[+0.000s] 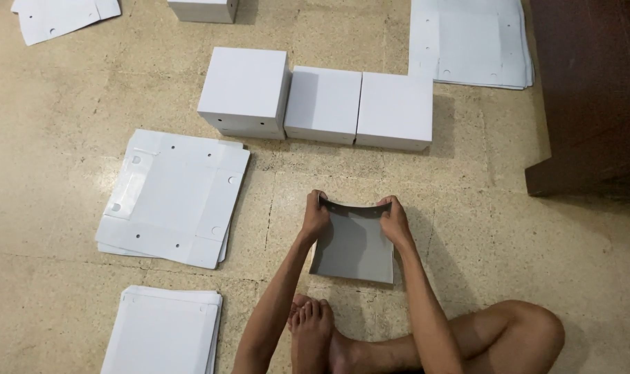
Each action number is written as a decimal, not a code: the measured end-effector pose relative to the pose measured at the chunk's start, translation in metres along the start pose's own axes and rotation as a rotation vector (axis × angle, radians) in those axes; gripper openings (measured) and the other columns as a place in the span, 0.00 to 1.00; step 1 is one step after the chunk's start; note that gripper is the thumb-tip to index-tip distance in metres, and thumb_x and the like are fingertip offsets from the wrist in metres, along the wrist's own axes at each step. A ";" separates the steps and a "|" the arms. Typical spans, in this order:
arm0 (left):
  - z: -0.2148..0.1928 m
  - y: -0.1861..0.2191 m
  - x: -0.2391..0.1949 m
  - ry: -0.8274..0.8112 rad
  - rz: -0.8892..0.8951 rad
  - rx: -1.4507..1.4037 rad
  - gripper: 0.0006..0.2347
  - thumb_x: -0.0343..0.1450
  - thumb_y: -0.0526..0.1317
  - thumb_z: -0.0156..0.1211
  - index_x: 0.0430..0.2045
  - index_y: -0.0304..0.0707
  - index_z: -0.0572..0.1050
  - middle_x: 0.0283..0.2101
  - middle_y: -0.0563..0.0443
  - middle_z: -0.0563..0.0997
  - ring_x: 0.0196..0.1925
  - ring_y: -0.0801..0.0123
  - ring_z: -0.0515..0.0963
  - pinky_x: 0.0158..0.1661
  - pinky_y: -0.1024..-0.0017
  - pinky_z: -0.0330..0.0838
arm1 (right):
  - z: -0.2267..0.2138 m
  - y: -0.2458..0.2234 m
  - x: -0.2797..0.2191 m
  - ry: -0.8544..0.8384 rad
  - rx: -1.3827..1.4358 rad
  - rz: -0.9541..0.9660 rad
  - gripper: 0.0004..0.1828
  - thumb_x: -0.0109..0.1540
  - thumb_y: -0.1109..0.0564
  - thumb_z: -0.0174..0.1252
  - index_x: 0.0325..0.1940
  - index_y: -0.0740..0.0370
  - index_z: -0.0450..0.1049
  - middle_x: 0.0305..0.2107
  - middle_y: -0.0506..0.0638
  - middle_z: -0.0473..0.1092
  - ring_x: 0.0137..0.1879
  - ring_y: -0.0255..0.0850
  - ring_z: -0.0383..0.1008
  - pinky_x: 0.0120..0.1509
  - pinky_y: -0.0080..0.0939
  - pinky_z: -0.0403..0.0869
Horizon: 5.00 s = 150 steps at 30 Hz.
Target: The person sits on the floor and folds a flat white cardboard sheet into a box shape by hand. They fold the sides up, tuck the tabs into slots, and adjust the corners to form a finished box. Several completed boxes and stacks of flat sheets are visible nearby.
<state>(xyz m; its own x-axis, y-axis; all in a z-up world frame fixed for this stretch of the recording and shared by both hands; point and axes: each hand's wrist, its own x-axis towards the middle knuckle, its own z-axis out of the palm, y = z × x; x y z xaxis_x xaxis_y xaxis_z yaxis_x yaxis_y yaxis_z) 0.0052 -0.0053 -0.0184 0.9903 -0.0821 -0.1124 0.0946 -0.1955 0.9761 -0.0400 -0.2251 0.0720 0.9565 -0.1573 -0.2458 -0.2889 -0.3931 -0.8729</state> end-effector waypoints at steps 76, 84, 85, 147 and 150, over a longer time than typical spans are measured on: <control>-0.044 0.009 -0.127 -0.385 -0.304 1.019 0.15 0.63 0.45 0.53 0.22 0.29 0.81 0.25 0.35 0.81 0.35 0.44 0.85 0.34 0.53 0.78 | -0.020 0.093 -0.095 -0.417 -0.550 0.264 0.37 0.60 0.44 0.49 0.53 0.87 0.70 0.33 0.75 0.75 0.36 0.59 0.80 0.36 0.62 0.77; -0.046 0.010 -0.127 -0.303 -0.250 1.040 0.14 0.64 0.43 0.51 0.21 0.29 0.81 0.22 0.35 0.81 0.32 0.47 0.86 0.31 0.55 0.78 | -0.024 0.098 -0.092 -0.433 -0.525 0.270 0.35 0.62 0.46 0.48 0.53 0.88 0.69 0.35 0.76 0.75 0.39 0.62 0.80 0.39 0.63 0.77; -0.046 0.010 -0.126 -0.301 -0.251 1.038 0.14 0.64 0.43 0.51 0.21 0.29 0.81 0.22 0.35 0.81 0.32 0.47 0.86 0.31 0.55 0.78 | -0.023 0.102 -0.088 -0.434 -0.528 0.270 0.35 0.62 0.46 0.48 0.53 0.88 0.69 0.35 0.76 0.75 0.39 0.62 0.80 0.39 0.63 0.77; -0.025 0.073 -0.172 -0.068 -0.069 0.339 0.26 0.74 0.51 0.51 0.57 0.22 0.70 0.52 0.29 0.79 0.49 0.37 0.80 0.47 0.50 0.79 | -0.046 0.001 -0.133 -0.185 -0.096 -0.115 0.38 0.65 0.46 0.54 0.67 0.82 0.57 0.54 0.82 0.65 0.58 0.74 0.69 0.56 0.71 0.74; -0.029 0.058 -0.156 -0.226 -0.197 0.536 0.22 0.73 0.54 0.48 0.47 0.32 0.76 0.42 0.37 0.83 0.43 0.47 0.85 0.38 0.50 0.81 | -0.056 0.057 -0.109 -0.242 -0.225 0.012 0.44 0.68 0.32 0.43 0.58 0.83 0.67 0.44 0.80 0.71 0.47 0.68 0.78 0.43 0.62 0.80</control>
<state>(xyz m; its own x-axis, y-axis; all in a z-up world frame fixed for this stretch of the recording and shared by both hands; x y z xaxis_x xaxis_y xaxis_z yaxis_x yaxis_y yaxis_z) -0.1410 0.0243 0.0607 0.9076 -0.1886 -0.3752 0.1508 -0.6874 0.7105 -0.1629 -0.2805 0.0727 0.9271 0.0462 -0.3720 -0.2760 -0.5873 -0.7608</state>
